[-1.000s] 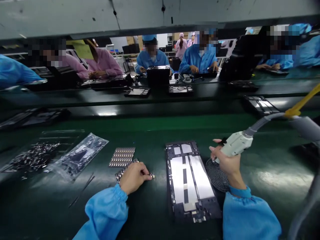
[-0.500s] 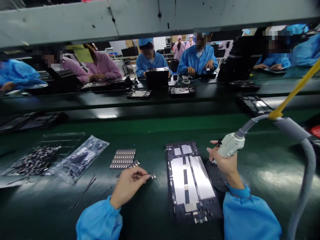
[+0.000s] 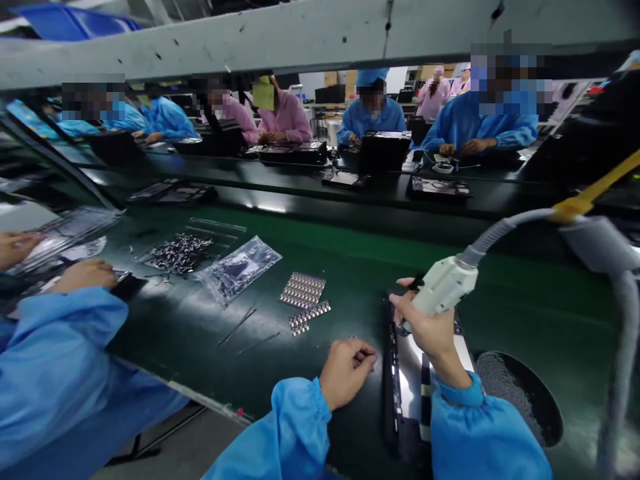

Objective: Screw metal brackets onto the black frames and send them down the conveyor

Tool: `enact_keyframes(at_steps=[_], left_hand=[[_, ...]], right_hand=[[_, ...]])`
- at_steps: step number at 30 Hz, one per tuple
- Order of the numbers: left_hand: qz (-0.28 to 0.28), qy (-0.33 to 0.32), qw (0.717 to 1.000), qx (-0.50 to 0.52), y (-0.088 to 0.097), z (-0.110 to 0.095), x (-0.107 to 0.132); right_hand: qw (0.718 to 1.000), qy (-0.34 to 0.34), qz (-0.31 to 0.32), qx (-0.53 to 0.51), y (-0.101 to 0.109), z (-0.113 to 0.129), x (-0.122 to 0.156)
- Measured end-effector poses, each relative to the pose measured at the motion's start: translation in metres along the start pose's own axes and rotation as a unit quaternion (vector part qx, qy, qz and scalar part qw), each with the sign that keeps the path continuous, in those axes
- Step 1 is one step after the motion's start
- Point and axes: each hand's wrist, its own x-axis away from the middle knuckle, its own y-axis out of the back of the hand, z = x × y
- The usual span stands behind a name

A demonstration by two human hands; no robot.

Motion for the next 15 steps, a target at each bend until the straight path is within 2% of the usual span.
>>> enact_keyframes(at_steps=[6, 15], left_hand=[[-0.05, -0.009, 0.995, 0.083, -0.009, 0.003, 0.002], [-0.065, -0.019, 0.995, 0.068, -0.01, 0.008, 0.002]], right_hand=[[1.0, -0.005, 0.007, 0.016, -0.007, -0.011, -0.005], [0.999, -0.02, 0.002, 0.036, -0.007, -0.015, -0.006]])
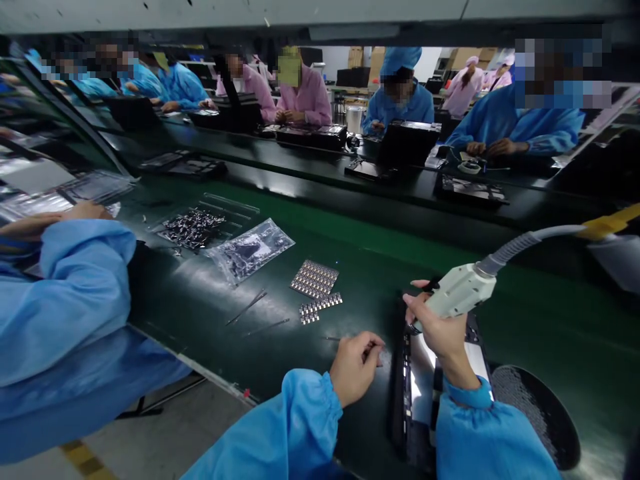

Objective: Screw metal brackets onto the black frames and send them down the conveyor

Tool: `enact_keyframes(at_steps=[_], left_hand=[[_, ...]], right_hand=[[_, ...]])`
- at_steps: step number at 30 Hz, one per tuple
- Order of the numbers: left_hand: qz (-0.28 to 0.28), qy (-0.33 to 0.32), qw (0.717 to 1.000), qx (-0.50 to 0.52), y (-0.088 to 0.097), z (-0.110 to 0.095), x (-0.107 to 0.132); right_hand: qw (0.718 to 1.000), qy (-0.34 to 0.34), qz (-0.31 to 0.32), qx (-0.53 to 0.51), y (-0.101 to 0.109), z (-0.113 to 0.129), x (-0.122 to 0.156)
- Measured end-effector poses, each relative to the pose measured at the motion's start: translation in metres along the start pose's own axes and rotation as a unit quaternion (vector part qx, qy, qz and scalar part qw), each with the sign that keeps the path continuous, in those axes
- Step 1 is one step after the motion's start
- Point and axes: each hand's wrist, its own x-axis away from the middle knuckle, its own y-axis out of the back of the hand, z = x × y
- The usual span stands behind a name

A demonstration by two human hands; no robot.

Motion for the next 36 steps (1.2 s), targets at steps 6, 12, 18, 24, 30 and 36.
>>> enact_keyframes(at_steps=[6, 12, 18, 24, 30, 36], left_hand=[[-0.007, -0.053, 0.998, -0.019, 0.002, -0.002, 0.002], [0.004, -0.083, 0.996, -0.017, 0.004, -0.004, 0.006], [0.027, -0.205, 0.974, -0.094, -0.002, -0.012, 0.028], [0.104, -0.464, 0.86, -0.186, -0.031, -0.009, 0.046], [0.049, -0.536, 0.802, -0.261, -0.059, 0.007, 0.054], [0.064, -0.436, 0.836, -0.327, -0.057, 0.005, 0.015]], right_hand=[[1.0, 0.012, 0.005, -0.006, 0.0, 0.0, 0.0], [1.0, -0.008, 0.003, -0.016, -0.002, -0.003, 0.004], [1.0, 0.003, 0.031, -0.002, -0.001, -0.006, 0.007], [0.999, 0.005, 0.051, 0.004, 0.001, -0.006, 0.006], [0.998, -0.003, 0.053, -0.021, 0.0, -0.001, 0.006], [0.998, 0.061, -0.025, 0.018, 0.032, 0.024, 0.01]])
